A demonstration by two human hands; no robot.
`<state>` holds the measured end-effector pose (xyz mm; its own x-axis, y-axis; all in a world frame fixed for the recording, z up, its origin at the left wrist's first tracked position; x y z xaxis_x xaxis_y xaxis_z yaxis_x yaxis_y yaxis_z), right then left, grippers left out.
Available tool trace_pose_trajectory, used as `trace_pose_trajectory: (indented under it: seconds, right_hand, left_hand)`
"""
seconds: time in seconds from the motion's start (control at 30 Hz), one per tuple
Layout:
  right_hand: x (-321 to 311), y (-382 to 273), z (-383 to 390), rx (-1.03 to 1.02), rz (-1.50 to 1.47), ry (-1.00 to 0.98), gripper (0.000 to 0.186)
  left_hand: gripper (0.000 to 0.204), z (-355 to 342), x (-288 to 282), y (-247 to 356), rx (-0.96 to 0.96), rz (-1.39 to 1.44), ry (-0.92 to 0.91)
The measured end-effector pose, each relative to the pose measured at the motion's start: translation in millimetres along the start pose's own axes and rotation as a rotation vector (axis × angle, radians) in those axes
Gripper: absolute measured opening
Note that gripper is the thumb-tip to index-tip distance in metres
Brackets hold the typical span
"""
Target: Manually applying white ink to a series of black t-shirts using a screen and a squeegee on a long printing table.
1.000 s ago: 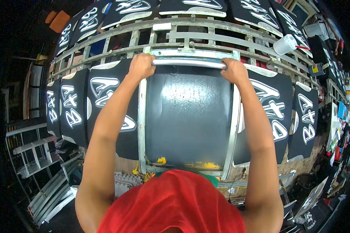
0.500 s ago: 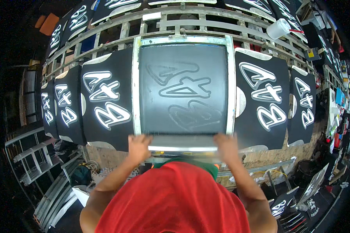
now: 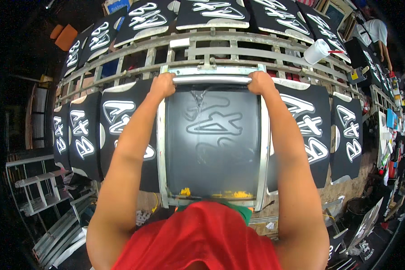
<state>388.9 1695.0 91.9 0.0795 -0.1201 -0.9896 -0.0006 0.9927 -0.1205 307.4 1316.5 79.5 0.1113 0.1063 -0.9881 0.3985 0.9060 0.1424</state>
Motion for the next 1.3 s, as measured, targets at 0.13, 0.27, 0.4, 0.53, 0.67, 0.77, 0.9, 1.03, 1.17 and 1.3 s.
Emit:
trace_pose_trajectory:
  seconds: [0.13,0.27,0.4,0.53,0.67,0.77,0.9,1.03,1.17,1.3]
  right_hand:
    - [13.0,8.1,31.6,-0.006,-0.02,0.003,0.037]
    - [21.5,-17.6,145.7,-0.12,-0.041,0.127,0.04]
    - [45.8,-61.2,319.1,-0.131,-0.008,0.145,0.051]
    - [31.9,-98.6,409.9,-0.007,-0.112,-0.08,0.039]
    - [20.6,-72.9,348.3,-0.107,-0.223,0.012,0.042]
    - [7.3,-30.0,213.8,-0.059,-0.173,0.105,0.042]
    - [7.9,1.1,50.7,-0.065,-0.007,0.178,0.033]
    - [25.0,3.6,6.7,0.041,-0.003,0.123,0.031]
    - [39.4,-2.8,119.8,-0.025,-0.026,0.042,0.049]
    - [50.5,-52.4,327.6,-0.021,-0.116,-0.056,0.057]
  left_hand:
    - [0.033,20.4,7.8,6.9,0.077,0.039,0.039]
    - [0.034,128.8,17.9,24.8,0.148,0.074,0.012]
    - [0.035,292.1,26.9,48.3,0.108,0.128,-0.1]
    - [0.04,401.9,44.9,51.6,0.121,0.192,-0.132]
    - [0.042,328.4,13.9,35.2,0.178,0.26,-0.215]
    - [0.041,179.9,-0.1,31.8,0.188,0.227,-0.007]
    - [0.045,36.6,-2.6,7.2,0.049,0.109,0.041]
    - [0.037,6.3,18.5,1.4,-0.001,0.022,0.019]
    - [0.043,102.6,28.0,23.7,0.087,0.01,0.013]
    - [0.053,301.9,25.2,51.7,0.153,0.065,-0.04]
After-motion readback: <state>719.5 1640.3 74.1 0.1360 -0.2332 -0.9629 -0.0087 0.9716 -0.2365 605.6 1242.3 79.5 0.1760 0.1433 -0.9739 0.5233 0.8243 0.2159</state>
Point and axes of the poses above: each hand's wrist, its own z-axis away from the middle knuckle, its own x-axis out of the palm, y = z × x, the point moved 2 cm from there along -z, towards the middle knuckle, and after that the axes turned 4 degrees about y, right-handed, at the moved point
